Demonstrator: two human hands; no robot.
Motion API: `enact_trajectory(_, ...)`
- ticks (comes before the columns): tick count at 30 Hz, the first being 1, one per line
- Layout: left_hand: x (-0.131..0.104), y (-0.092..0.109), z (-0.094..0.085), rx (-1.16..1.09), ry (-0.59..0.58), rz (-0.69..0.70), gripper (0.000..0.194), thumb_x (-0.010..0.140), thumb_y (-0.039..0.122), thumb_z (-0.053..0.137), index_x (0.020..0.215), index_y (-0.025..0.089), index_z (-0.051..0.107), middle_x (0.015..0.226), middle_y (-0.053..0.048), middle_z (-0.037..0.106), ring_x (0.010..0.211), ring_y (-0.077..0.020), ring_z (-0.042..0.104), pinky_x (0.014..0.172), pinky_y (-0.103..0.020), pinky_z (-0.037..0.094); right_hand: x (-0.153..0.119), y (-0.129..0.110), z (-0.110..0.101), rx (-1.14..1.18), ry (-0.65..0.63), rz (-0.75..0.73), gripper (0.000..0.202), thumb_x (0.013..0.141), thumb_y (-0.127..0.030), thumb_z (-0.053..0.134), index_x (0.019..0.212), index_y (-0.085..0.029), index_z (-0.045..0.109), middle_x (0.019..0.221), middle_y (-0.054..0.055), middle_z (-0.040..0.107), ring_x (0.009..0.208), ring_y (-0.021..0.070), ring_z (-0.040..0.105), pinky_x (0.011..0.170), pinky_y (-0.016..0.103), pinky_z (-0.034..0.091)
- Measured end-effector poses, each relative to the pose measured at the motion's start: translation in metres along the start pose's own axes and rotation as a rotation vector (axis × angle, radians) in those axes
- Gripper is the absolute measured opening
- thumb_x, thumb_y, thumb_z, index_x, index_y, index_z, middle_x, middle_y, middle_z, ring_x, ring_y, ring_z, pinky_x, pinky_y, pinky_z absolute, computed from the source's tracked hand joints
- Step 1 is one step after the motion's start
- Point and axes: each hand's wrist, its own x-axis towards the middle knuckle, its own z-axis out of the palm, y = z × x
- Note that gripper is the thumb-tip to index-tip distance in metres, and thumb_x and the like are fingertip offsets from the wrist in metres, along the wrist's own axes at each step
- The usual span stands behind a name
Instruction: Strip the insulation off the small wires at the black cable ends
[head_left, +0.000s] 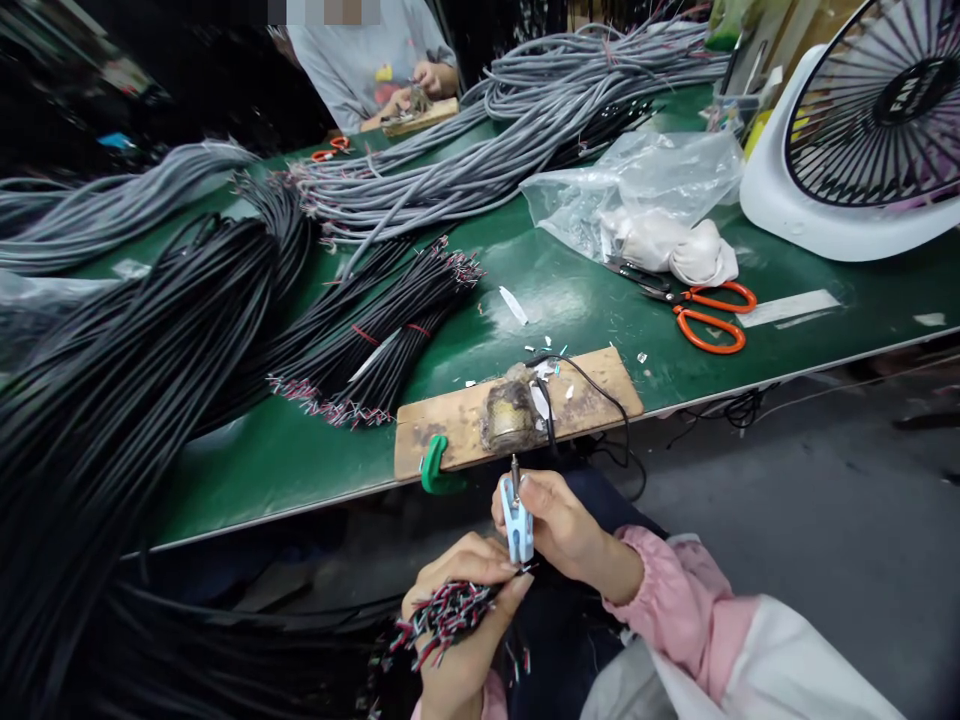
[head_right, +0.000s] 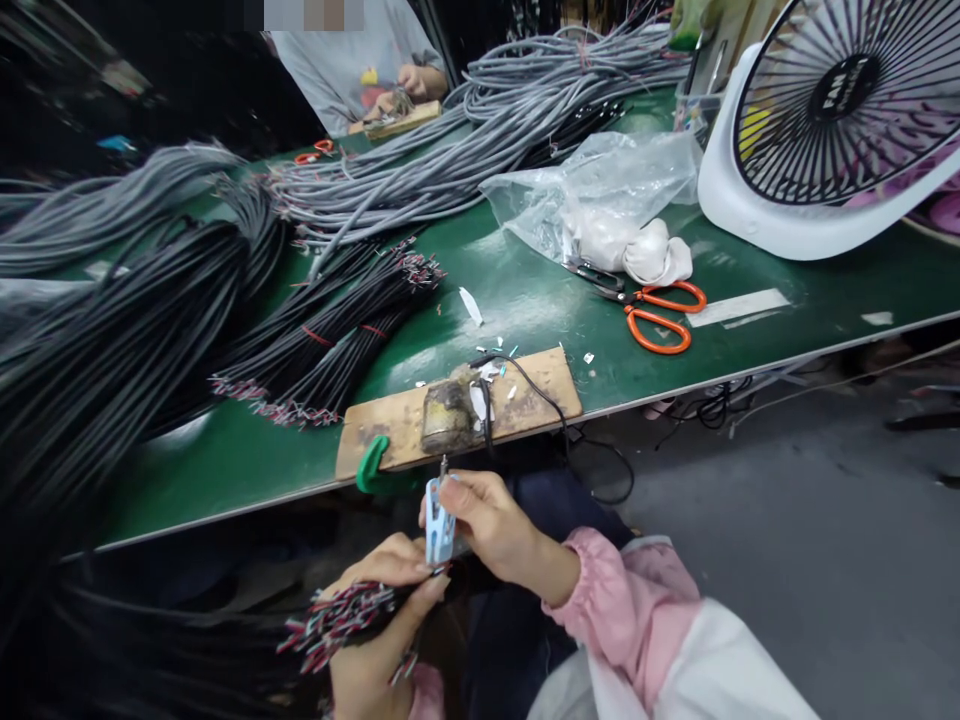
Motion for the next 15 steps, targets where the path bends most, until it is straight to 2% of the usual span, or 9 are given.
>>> enact_trajectory(5, -0.001, 0.002, 0.001, 0.022, 0.016, -0.015, 0.022, 0.073, 0.003, 0.081, 0.074, 0.024, 0.074, 0.068, 0.007, 0.070, 0.062, -0.0106, 0.066, 0.063, -0.018, 0.057, 0.000, 0.000, 0.000, 0.008, -0.002, 0.021, 0.062, 0.076, -0.074, 0.073, 0.066, -0.015, 0.058, 0.058, -0.002, 0.054, 0.043, 0.0059, 0.038, 0.039, 0.018, 0.030)
enact_trajectory(9, -0.002, 0.000, 0.000, 0.003, 0.032, -0.033, 0.022, 0.072, 0.003, 0.082, 0.073, 0.024, 0.074, 0.067, 0.007, 0.071, 0.063, -0.0113, 0.067, 0.064, -0.019, 0.058, -0.001, 0.004, -0.003, 0.021, -0.019, 0.054, 0.068, 0.070, -0.082, 0.071, 0.064, -0.015, 0.059, 0.058, -0.001, 0.054, 0.048, 0.0081, 0.045, 0.043, 0.019, 0.034)
enact_trajectory(13, -0.003, 0.000, 0.001, -0.010, 0.040, -0.031, 0.022, 0.071, 0.002, 0.082, 0.073, 0.023, 0.074, 0.067, 0.006, 0.071, 0.061, -0.0115, 0.067, 0.062, -0.019, 0.058, -0.005, 0.011, -0.011, 0.047, 0.007, 0.124, 0.073, 0.076, -0.086, 0.059, 0.064, -0.014, 0.063, 0.056, 0.000, 0.055, 0.050, 0.0099, 0.047, 0.048, 0.022, 0.036)
enact_trajectory(15, -0.003, 0.000, 0.002, -0.022, 0.047, -0.033, 0.023, 0.071, 0.002, 0.082, 0.072, 0.023, 0.073, 0.066, 0.006, 0.070, 0.060, -0.0116, 0.066, 0.061, -0.019, 0.058, -0.010, 0.016, -0.017, 0.044, 0.054, 0.124, 0.071, 0.077, -0.085, 0.060, 0.065, -0.014, 0.065, 0.055, 0.000, 0.056, 0.050, 0.0103, 0.048, 0.049, 0.022, 0.035)
